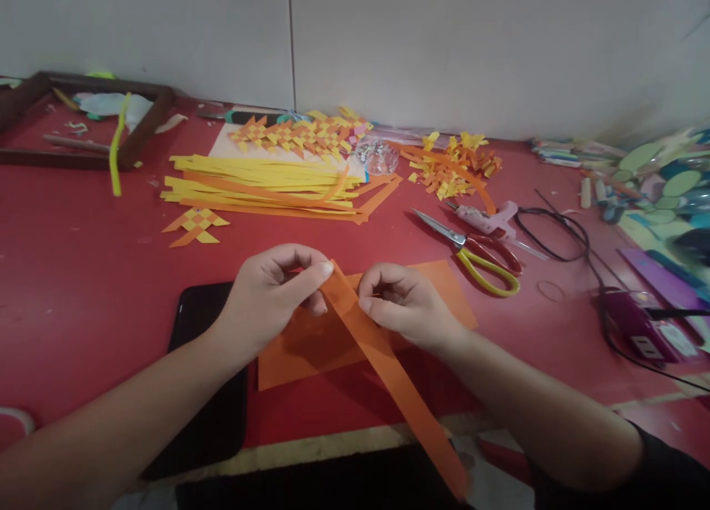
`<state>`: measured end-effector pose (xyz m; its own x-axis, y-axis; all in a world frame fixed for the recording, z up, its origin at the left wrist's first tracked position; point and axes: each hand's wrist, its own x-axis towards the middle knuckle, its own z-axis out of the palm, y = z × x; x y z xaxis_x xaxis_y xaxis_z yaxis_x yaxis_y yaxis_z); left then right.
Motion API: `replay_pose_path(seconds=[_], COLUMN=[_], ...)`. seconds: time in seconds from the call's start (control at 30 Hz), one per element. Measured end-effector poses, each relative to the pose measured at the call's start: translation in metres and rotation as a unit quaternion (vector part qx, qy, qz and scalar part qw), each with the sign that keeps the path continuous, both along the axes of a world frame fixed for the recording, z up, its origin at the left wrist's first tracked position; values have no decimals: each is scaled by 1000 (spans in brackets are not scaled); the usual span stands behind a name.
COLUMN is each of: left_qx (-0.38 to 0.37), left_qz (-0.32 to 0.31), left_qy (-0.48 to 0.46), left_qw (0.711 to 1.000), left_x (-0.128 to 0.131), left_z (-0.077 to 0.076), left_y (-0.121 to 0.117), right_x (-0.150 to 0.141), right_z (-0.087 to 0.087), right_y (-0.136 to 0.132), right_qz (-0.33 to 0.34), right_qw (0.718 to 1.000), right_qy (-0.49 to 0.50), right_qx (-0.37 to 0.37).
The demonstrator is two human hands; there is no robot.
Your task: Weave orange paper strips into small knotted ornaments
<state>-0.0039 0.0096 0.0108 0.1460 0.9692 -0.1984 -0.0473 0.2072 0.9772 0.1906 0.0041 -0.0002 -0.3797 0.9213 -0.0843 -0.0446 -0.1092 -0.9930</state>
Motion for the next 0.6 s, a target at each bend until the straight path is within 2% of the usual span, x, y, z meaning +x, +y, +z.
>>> replay_pose_path(seconds=[0.23, 0.43, 0.5, 0.53, 0.6], left_qx=[43, 45, 13, -14, -80], left_qz=[143, 200, 176, 140, 1], left_qy=[-90, -141, -155, -157, -146], left_qw=[985, 969, 972, 977, 986], left_x=[0, -4, -2, -1, 1], left_z=[-5, -3, -1, 0, 3], left_y=[9, 16, 13, 11, 7], right_x=[0, 4, 5, 5, 4], right_z=[1, 3, 4, 3, 3], right_y=[1, 1, 1, 1, 0], right_qz=[4, -9, -21, -28, -35], right_qw=[1000, 998, 998, 998, 999], right_qy=[-29, -65, -58, -49, -31], right_qx=[-10, -9, -7, -5, 1])
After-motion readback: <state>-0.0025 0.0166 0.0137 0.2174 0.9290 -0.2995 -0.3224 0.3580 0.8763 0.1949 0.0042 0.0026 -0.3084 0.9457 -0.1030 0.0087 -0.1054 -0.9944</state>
